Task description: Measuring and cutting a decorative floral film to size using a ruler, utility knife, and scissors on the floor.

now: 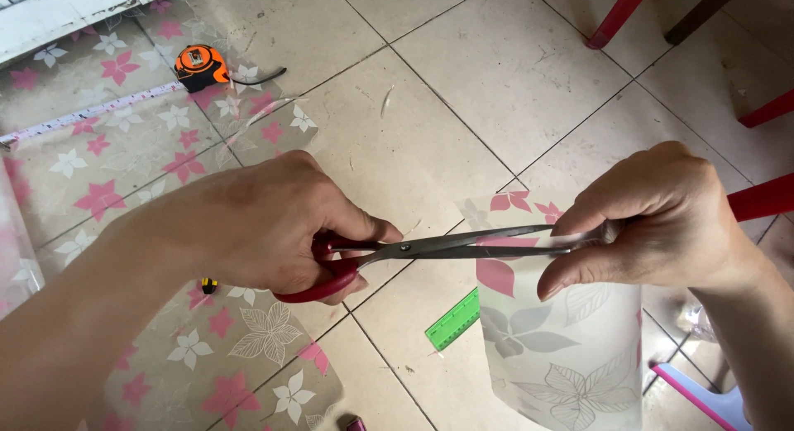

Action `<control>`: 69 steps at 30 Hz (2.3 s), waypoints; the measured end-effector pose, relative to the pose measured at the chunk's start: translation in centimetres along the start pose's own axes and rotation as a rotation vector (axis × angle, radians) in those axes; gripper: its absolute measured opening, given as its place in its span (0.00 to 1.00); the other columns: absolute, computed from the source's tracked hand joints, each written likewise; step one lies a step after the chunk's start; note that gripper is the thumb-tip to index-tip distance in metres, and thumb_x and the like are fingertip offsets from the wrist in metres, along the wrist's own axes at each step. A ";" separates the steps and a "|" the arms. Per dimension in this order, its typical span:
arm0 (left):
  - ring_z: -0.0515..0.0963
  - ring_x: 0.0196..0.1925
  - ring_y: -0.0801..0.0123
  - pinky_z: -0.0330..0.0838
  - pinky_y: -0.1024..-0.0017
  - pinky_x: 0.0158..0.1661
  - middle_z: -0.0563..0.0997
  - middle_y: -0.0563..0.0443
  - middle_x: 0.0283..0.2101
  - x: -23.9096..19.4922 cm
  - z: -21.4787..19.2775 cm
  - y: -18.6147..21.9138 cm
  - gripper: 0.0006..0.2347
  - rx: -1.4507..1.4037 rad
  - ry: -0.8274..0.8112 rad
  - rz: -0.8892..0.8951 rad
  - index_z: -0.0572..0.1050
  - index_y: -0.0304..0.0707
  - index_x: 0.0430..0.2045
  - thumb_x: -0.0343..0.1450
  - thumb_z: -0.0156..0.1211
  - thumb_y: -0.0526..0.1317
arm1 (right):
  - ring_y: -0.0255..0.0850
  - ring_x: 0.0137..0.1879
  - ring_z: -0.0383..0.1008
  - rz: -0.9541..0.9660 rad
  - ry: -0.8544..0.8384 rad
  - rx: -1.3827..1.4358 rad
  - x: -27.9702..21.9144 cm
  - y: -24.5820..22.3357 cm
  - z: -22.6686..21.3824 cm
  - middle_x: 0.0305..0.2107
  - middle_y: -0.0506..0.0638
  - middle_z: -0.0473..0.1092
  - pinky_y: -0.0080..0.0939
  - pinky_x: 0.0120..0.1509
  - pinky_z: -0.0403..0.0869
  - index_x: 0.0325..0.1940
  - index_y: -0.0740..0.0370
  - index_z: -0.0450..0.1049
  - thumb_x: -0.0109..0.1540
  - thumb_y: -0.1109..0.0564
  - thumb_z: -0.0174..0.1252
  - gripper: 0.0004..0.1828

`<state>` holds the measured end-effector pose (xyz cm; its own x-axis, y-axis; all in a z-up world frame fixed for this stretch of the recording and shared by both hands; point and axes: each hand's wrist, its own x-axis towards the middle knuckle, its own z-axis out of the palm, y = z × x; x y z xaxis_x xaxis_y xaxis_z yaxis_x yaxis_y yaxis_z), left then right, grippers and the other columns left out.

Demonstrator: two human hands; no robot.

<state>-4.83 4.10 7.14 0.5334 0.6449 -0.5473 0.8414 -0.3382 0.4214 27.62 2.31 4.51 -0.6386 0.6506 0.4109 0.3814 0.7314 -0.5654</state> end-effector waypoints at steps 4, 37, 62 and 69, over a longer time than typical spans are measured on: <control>0.68 0.17 0.75 0.67 0.76 0.23 0.77 0.57 0.13 -0.2 -0.3 0.6 0.22 -0.026 0.008 -0.031 0.87 0.73 0.50 0.65 0.67 0.37 | 0.25 0.12 0.62 0.013 0.004 0.006 -0.3 0.2 0.0 0.10 0.41 0.71 0.24 0.16 0.58 0.23 0.56 0.78 0.34 0.45 0.78 0.22; 0.64 0.18 0.69 0.64 0.70 0.21 0.66 0.52 0.11 0.2 0.0 -0.1 0.21 0.062 0.060 0.046 0.88 0.72 0.45 0.64 0.63 0.35 | 0.26 0.14 0.59 0.020 0.047 0.029 -0.9 0.9 0.4 0.08 0.41 0.63 0.26 0.19 0.57 0.23 0.57 0.75 0.32 0.46 0.79 0.25; 0.66 0.20 0.66 0.62 0.68 0.23 0.74 0.52 0.13 -0.6 -1.1 1.4 0.28 0.082 -0.044 -0.077 0.88 0.70 0.46 0.62 0.53 0.27 | 0.32 0.13 0.46 0.086 -0.035 0.045 0.0 -0.3 -0.6 0.05 0.44 0.54 0.32 0.19 0.47 0.22 0.63 0.74 0.45 0.59 0.74 0.13; 0.67 0.21 0.67 0.61 0.68 0.24 0.73 0.51 0.14 -0.9 -1.6 2.4 0.23 0.108 -0.066 -0.154 0.89 0.70 0.41 0.65 0.53 0.30 | 0.29 0.12 0.48 0.069 -0.040 0.077 0.0 -0.2 -0.7 0.05 0.43 0.57 0.30 0.18 0.48 0.24 0.63 0.75 0.46 0.61 0.73 0.12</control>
<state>-3.43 3.84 9.80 0.3988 0.6499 -0.6470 0.9162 -0.3124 0.2510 27.99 2.35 5.11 -0.6392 0.6894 0.3408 0.3740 0.6659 -0.6456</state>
